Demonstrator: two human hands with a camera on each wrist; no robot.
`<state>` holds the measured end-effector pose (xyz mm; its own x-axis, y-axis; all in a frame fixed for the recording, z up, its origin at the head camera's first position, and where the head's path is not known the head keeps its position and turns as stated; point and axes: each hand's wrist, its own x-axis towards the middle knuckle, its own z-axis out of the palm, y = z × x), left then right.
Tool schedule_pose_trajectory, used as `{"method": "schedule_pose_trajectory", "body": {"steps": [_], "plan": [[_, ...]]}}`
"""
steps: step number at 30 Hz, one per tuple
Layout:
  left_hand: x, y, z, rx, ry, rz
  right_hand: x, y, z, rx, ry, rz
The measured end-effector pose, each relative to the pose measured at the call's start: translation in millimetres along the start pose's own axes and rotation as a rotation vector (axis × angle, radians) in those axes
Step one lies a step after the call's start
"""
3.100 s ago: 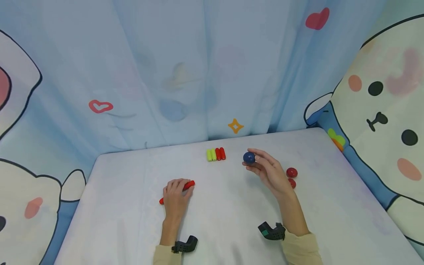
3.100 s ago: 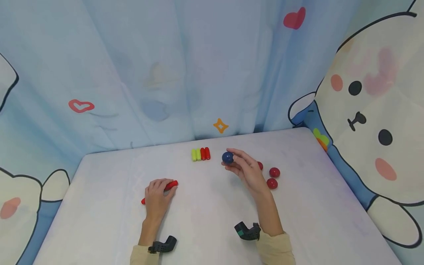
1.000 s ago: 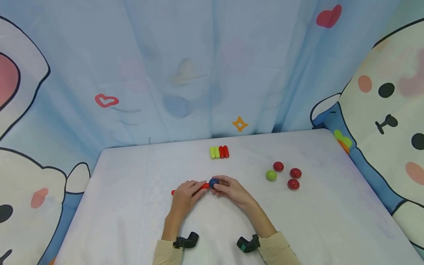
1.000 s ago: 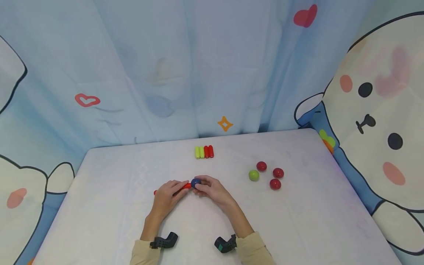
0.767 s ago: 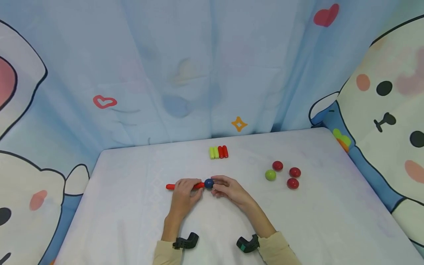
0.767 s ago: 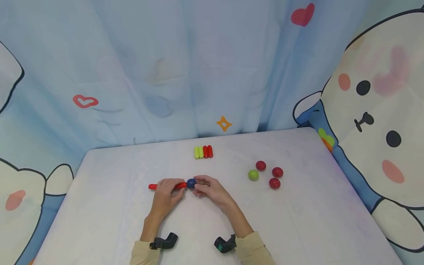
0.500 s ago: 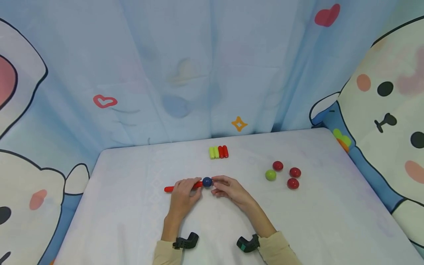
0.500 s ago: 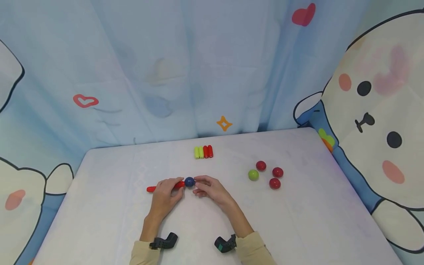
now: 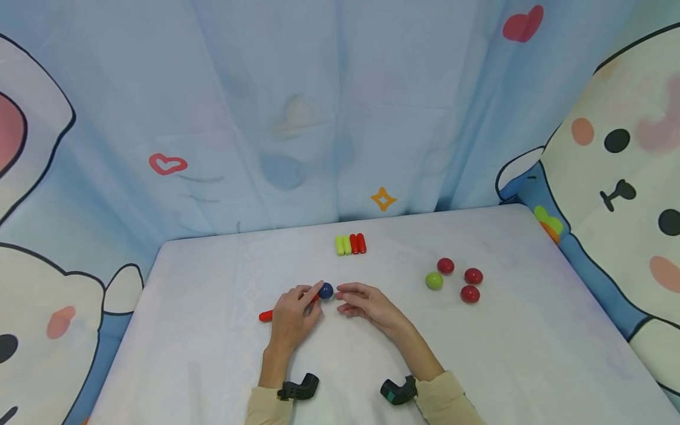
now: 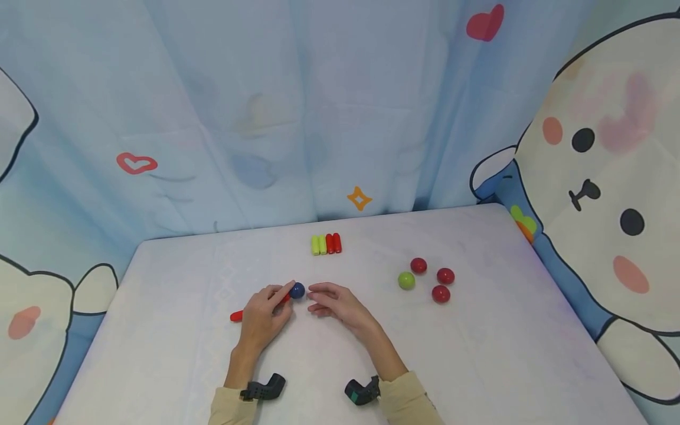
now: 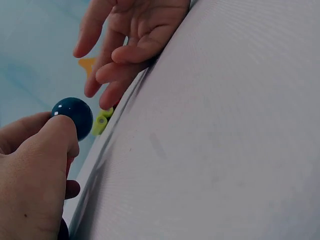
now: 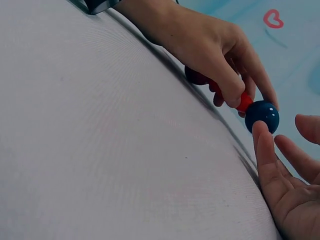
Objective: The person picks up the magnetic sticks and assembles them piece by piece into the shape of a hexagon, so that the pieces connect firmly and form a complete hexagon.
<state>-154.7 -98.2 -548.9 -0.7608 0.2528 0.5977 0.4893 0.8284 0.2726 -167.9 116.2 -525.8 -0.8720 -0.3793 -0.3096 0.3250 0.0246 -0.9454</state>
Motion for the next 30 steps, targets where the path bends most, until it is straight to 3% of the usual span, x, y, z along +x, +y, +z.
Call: {"method": "schedule_pose_trajectory", "body": {"steps": [11, 19, 23, 30], "plan": [[0.1, 0.5, -0.3, -0.011, -0.012, 0.031, -0.3, 2.2, -1.3, -0.018, -0.041, -0.022], [-0.2, -0.9, 0.1, 0.043, 0.002, 0.024, 2.5, 3.1, 0.1, -0.029, -0.023, -0.003], [-0.2, -0.8, 0.8, 0.044, -0.009, -0.039, 2.2, 2.5, 0.3, -0.017, -0.007, 0.001], [1.6, 2.0, -1.1, 0.052, -0.079, -0.24, 1.3, 3.0, -0.6, -0.003, -0.012, -0.009]]}}
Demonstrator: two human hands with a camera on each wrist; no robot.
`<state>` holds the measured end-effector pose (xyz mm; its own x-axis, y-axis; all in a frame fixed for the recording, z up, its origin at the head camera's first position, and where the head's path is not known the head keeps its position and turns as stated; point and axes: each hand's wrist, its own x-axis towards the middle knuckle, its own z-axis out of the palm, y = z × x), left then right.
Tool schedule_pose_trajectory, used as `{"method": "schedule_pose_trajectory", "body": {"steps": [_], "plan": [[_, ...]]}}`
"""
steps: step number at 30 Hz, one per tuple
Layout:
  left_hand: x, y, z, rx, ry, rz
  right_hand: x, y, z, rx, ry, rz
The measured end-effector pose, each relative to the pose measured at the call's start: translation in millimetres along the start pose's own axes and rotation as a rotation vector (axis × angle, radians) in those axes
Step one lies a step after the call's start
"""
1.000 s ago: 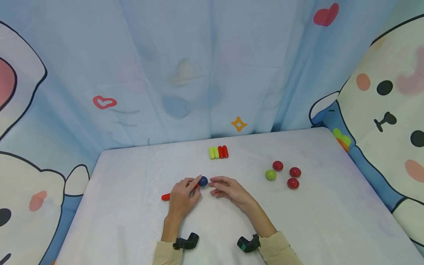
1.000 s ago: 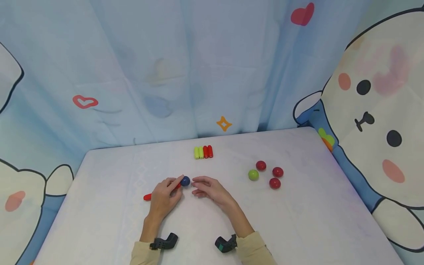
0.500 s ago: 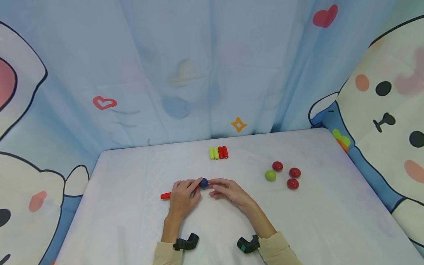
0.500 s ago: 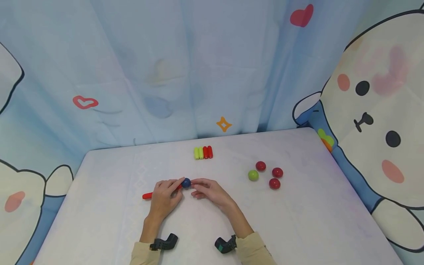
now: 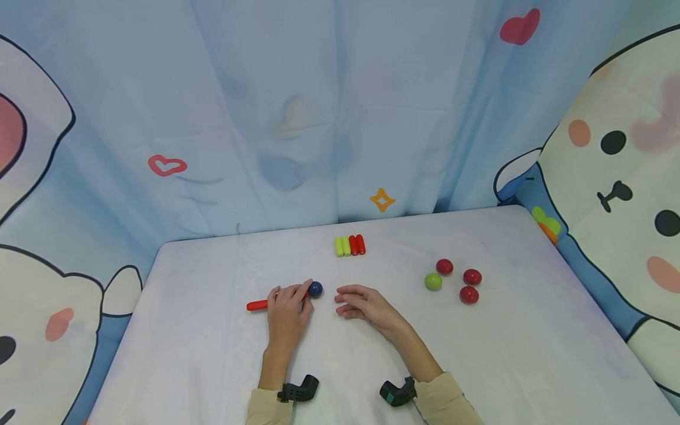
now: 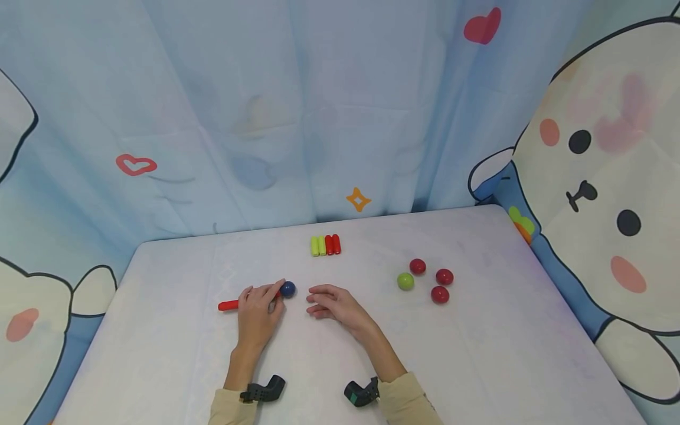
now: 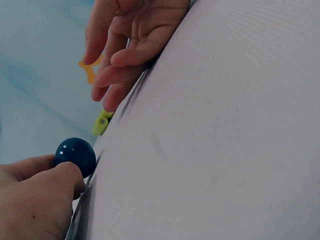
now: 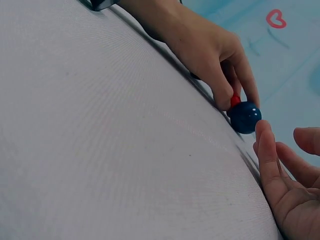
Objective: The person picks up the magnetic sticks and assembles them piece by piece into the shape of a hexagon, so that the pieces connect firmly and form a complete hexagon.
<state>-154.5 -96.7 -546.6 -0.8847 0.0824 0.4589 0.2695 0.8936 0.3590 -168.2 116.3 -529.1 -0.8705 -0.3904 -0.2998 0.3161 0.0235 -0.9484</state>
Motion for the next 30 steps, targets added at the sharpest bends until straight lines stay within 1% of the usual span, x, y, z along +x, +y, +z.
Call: {"method": "schedule_pose_trajectory", "body": {"steps": [2, 4, 9, 13, 19, 25, 28, 30], "plan": [[-0.1, 0.4, -0.5, 0.01, -0.017, -0.025, 0.2, 0.9, -0.3, 0.002, -0.002, -0.003], [-0.1, 0.5, -0.7, 0.018, -0.026, -0.032, 0.4, 1.2, -0.5, 0.005, -0.001, -0.005], [0.4, 0.1, -0.3, 0.023, -0.019, -0.026, 0.9, 0.6, -0.6, 0.007, 0.006, -0.001], [0.9, -0.4, 0.8, 0.046, 0.027, -0.025, 1.0, 0.1, -0.8, -0.001, 0.008, -0.005], [0.0, -1.5, 2.0, 0.058, 0.101, -0.063, 0.6, 1.1, -1.9, -0.007, -0.004, -0.017], [-0.3, -1.2, 1.7, 0.013, 0.112, -0.085, -0.3, 1.0, -1.5, -0.006, -0.004, -0.015], [0.4, 0.0, 1.2, 0.006, 0.123, -0.076, -0.8, 1.2, -1.7, -0.005, -0.003, -0.016], [0.2, 0.2, 1.2, 0.017, 0.125, -0.069, -0.9, 1.6, -1.8, -0.005, -0.003, -0.016]]}}
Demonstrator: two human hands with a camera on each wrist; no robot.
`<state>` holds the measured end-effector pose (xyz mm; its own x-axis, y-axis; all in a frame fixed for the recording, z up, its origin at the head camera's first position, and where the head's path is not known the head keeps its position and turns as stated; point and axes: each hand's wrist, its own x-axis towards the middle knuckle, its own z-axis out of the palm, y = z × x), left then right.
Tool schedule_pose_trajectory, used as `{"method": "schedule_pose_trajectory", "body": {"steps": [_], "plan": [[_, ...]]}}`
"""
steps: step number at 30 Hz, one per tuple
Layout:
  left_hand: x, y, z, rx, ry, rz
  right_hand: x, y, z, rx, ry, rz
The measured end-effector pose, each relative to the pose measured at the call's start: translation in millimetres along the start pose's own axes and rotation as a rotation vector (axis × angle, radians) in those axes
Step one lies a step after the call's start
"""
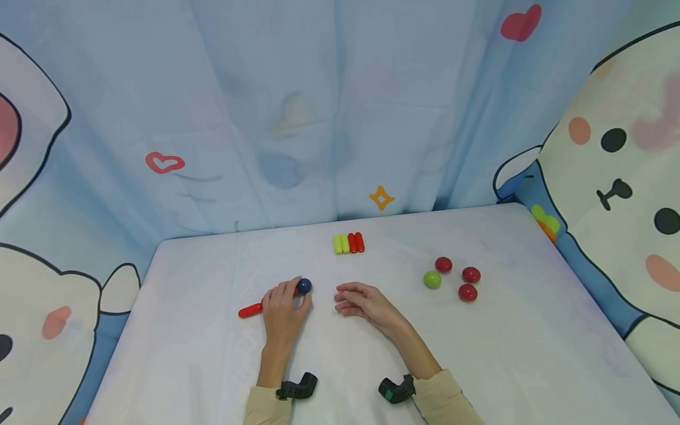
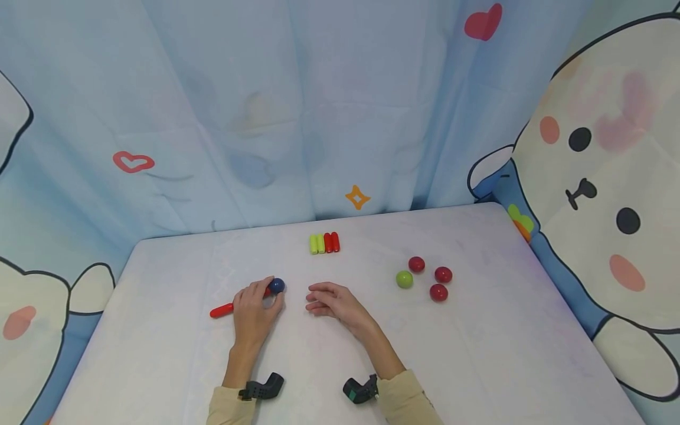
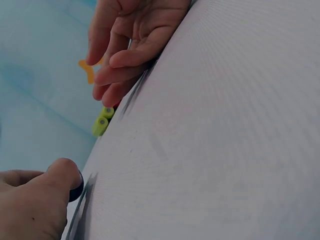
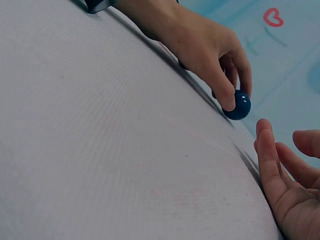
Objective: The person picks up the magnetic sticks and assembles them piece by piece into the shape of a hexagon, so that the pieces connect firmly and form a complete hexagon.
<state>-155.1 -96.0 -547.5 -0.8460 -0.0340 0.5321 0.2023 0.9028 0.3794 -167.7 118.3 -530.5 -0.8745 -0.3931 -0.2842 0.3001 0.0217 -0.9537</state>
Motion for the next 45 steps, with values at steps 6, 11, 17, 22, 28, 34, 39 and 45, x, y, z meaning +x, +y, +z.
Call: {"method": "schedule_pose_trajectory", "body": {"steps": [6, 11, 17, 22, 28, 34, 39, 45], "plan": [[-0.7, -1.4, 0.9, 0.014, -0.028, -0.008, 0.1, 0.4, -0.7, 0.001, -0.004, -0.002], [0.1, -2.0, 1.7, -0.027, -0.02, -0.036, 0.6, 0.2, -1.2, 0.011, -0.001, 0.006], [1.0, -1.3, 1.9, -0.092, -0.018, -0.064, 1.3, 0.5, -2.5, 0.028, 0.019, 0.021], [1.3, 0.3, 0.8, -0.104, -0.028, -0.066, 1.8, 1.4, -3.1, 0.05, 0.02, 0.025], [1.1, 1.1, 0.3, -0.109, -0.061, -0.1, 2.8, 2.4, -4.5, 0.069, 0.004, 0.015], [1.5, 0.8, -0.6, -0.095, -0.096, -0.115, 3.0, 2.1, -5.2, 0.095, -0.004, 0.016], [1.8, 0.3, -0.9, -0.094, -0.12, -0.132, 3.3, 2.5, -6.3, 0.124, -0.017, 0.01], [1.6, 0.9, -1.1, -0.09, -0.125, -0.138, 2.8, 2.1, -6.7, 0.144, -0.025, 0.005]]}}
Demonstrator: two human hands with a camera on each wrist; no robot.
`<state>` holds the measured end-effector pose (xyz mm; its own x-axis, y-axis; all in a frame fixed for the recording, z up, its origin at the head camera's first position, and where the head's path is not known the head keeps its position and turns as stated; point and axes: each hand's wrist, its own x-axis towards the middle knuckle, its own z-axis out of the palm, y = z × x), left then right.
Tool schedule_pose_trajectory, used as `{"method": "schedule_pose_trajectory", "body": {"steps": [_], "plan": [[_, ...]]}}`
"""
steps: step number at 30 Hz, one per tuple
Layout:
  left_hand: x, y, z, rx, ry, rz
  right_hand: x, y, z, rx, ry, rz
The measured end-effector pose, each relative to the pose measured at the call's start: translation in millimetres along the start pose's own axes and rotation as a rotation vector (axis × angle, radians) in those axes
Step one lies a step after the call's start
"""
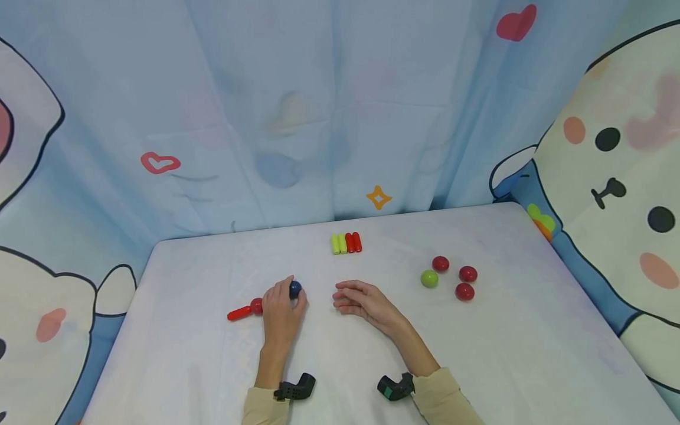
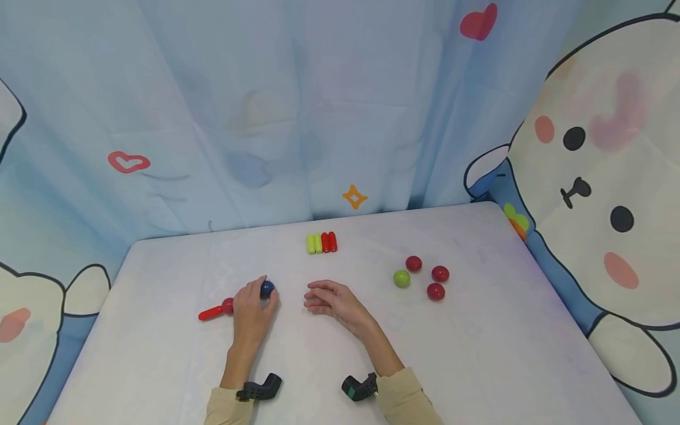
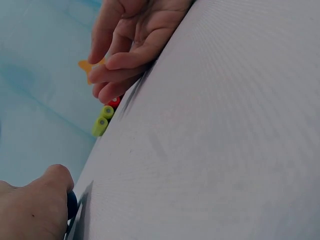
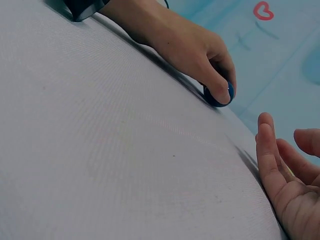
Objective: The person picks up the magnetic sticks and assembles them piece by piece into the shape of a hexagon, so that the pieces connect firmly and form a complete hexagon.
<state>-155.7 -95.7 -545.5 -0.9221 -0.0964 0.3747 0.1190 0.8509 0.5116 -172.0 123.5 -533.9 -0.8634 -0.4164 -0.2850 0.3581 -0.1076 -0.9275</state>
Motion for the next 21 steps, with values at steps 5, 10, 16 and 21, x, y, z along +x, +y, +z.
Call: {"method": "schedule_pose_trajectory", "body": {"steps": [5, 10, 16, 21], "plan": [[-0.2, -0.2, 0.4, 0.002, 0.013, 0.008, -0.1, -1.3, 0.4, 0.001, -0.003, -0.003], [0.3, -0.5, 1.0, -0.007, 0.001, 0.001, -0.4, -1.7, 0.3, -0.001, 0.005, -0.007], [0.6, -1.1, 0.7, -0.007, 0.003, 0.001, 6.7, -2.2, 2.8, -0.141, 0.138, -0.088], [0.5, 0.6, 1.4, -0.01, 0.001, -0.001, 17.4, -9.5, 0.4, -0.335, 0.366, -0.159]]}}
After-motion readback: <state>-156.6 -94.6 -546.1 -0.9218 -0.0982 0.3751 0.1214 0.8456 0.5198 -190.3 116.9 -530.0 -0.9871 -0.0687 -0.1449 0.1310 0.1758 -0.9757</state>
